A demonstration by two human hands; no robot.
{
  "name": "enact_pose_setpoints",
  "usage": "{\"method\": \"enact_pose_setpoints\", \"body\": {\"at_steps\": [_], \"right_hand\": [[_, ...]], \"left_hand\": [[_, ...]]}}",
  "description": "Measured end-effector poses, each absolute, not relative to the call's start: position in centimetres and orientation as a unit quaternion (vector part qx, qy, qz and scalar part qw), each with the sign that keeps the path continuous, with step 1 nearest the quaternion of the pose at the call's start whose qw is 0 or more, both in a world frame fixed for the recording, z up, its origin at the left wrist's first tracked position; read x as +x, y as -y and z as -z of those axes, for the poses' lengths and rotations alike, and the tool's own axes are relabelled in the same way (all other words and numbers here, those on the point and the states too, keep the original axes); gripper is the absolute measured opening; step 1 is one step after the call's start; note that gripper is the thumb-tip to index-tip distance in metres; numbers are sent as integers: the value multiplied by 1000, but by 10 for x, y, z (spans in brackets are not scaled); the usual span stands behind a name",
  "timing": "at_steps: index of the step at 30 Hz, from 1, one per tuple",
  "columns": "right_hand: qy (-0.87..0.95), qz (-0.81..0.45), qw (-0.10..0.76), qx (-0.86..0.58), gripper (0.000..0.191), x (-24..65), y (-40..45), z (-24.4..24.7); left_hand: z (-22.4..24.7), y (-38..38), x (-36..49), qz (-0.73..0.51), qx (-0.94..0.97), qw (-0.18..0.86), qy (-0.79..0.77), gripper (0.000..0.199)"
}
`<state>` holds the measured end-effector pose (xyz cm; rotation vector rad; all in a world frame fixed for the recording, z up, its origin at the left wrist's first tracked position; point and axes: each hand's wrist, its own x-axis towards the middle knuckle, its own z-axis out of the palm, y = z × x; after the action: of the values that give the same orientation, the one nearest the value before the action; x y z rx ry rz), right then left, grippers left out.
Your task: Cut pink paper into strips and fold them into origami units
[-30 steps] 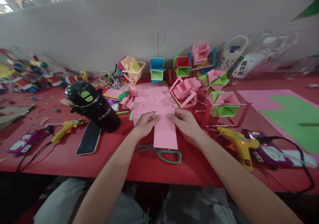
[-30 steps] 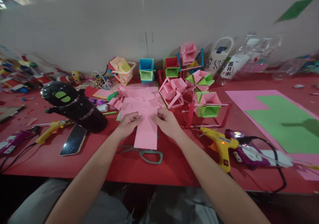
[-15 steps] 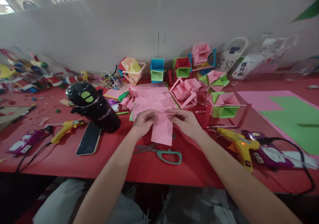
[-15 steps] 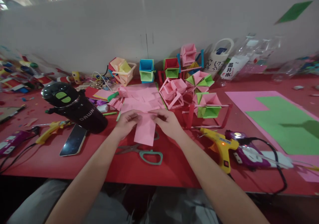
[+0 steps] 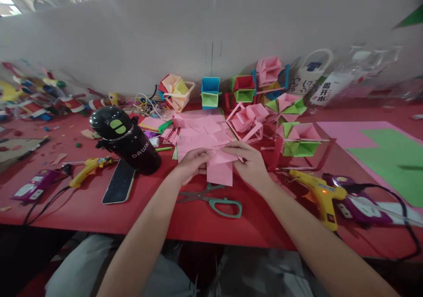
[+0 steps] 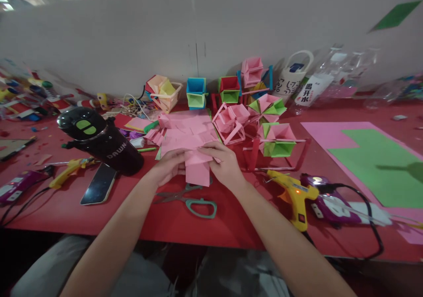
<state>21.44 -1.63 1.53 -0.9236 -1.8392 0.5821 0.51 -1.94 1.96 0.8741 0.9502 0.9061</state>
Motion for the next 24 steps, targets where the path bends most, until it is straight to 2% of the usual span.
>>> {"method": "enact_pose_setpoints", "body": {"at_steps": [9,12,15,19,24], "right_hand": [[765,-303,457,-337,52,214,16,-17],[735,-384,448,-334,48,216,13,-17],[681,-461,444,-356,35,216,12,-19],[700,-389,425,-422,32,211,15,-20],[725,-343,418,-425,28,208,17,-18]], "left_hand": [[-16,20,4,-448,412,675,-418,52],[-16,20,3,-457,430,654,-422,48],[-15,19,4,-454,456,642,-417,48],[-10,19,4,-449,497,612,-421,44],[-5,16,6,-457,519,567,-447,44]]}}
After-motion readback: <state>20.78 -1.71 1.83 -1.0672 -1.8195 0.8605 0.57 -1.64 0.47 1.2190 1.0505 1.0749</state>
